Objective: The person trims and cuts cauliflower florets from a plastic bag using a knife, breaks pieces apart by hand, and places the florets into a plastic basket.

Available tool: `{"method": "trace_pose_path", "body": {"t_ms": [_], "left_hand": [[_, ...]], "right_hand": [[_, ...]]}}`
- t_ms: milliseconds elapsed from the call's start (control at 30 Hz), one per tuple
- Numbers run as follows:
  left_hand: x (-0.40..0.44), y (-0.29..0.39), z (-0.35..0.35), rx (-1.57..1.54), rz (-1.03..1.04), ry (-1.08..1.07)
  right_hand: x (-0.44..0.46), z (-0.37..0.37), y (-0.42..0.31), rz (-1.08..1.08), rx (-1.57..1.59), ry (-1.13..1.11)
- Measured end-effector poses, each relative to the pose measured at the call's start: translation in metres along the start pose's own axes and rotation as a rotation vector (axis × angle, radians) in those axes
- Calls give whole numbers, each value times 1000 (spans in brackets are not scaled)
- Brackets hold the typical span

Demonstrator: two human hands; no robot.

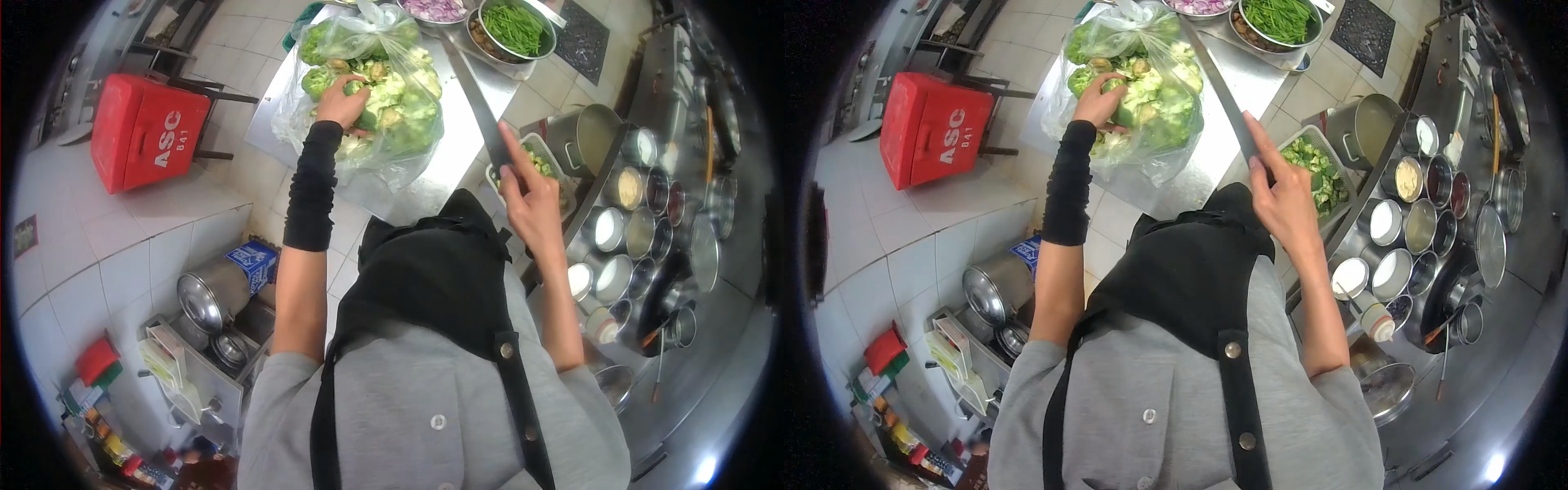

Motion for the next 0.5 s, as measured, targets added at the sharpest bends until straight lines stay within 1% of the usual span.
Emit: {"method": "trace_pose_path", "body": {"t_ms": [33,67,100,133,167,200,267,333,367,433,500], "left_hand": [[-2,1,-1,-25,-10,-47],[-4,-2,-5,68,218,48],[-7,-16,-9,165,447,142],[-27,-12,-11,265,671,231],[-43,-13,-10,177,680,262],[-51,-17,-9,160,664,269],[-58,-29,-11,117,635,296],[-56,-46,-12,145,630,297],[-56,-55,-12,145,619,299],[-62,-56,-14,103,591,276],[-71,-51,-11,26,517,330]], "right_hand": [[-1,4,-1,3,7,-24],[-2,9,0,5,16,-46],[-5,13,0,-46,1,-22],[-5,14,-2,-42,-20,-57],[-6,14,-5,-36,-40,-95],[-7,16,-7,-31,-62,-135],[-9,30,-7,-95,-82,-131],[-8,40,-10,-169,-109,-136],[-7,42,-12,-196,-185,-188],[-7,49,-12,-254,-263,-184],[-5,54,-12,-302,-333,-195]]}}
Point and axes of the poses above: each hand's wrist, its own x-axis towards the middle knuckle, its own z-axis out of the palm, y = z × x, the point moved 3 cm from there along x, towards the middle knuckle, and after that the axes turned 14 degrees about -x, right-handed, at the moved point
